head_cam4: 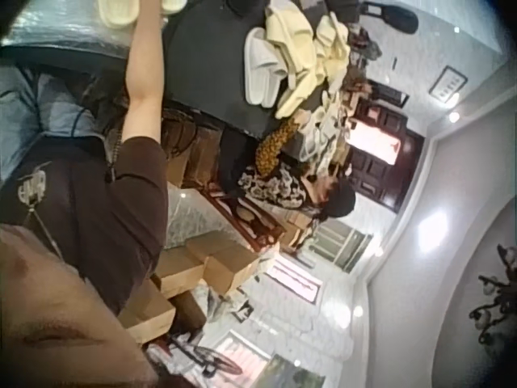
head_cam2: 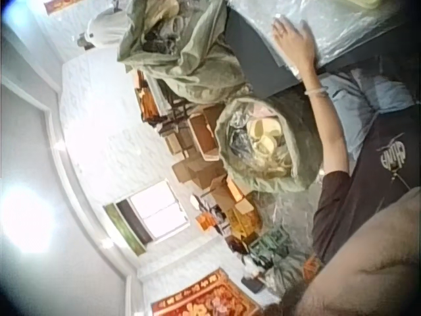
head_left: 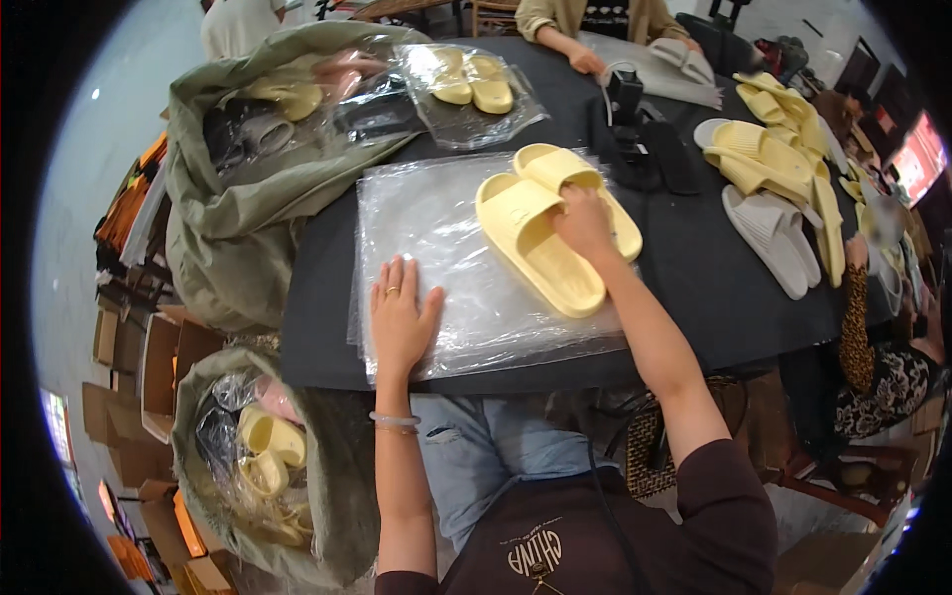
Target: The person places pairs of slippers into clear plastic bags on a table. They retrieve slippers from a large sack and arrange them on the table before bagging them. The person handles multiple pairs of slippers in various colors, including yellow, pink, and white.
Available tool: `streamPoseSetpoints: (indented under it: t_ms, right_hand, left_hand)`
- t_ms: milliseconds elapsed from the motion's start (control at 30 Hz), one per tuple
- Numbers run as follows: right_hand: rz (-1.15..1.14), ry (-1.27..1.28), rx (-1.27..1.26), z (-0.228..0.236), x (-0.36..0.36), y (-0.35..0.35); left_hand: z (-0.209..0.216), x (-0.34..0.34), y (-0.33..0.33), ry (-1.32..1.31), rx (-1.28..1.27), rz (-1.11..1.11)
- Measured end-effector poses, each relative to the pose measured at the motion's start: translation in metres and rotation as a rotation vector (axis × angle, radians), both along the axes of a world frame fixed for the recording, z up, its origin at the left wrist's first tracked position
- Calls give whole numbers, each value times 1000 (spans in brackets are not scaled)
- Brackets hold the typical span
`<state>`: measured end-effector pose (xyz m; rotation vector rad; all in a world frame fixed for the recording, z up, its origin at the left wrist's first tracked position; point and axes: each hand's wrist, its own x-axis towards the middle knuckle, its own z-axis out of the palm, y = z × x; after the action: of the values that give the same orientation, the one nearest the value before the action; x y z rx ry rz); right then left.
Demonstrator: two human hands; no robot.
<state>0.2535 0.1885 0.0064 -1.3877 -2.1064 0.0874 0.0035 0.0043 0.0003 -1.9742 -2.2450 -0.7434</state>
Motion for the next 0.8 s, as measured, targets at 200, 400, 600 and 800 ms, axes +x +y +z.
streamPoseSetpoints:
  t_ms: [200, 400, 600, 800]
  right_hand:
    - [4, -5, -19, 0, -4, -4]
    - [36, 30, -1, -5, 1, 3]
    - [29, 17, -16, -3, 1, -1]
    - [17, 6, -9, -4, 1, 1]
  left_hand:
    - [1, 0, -3, 0, 3, 17]
    - [3, 0, -1, 19, 19, 12]
    - [1, 0, -4, 8, 2, 19]
    - [2, 0, -3, 7, 10, 18]
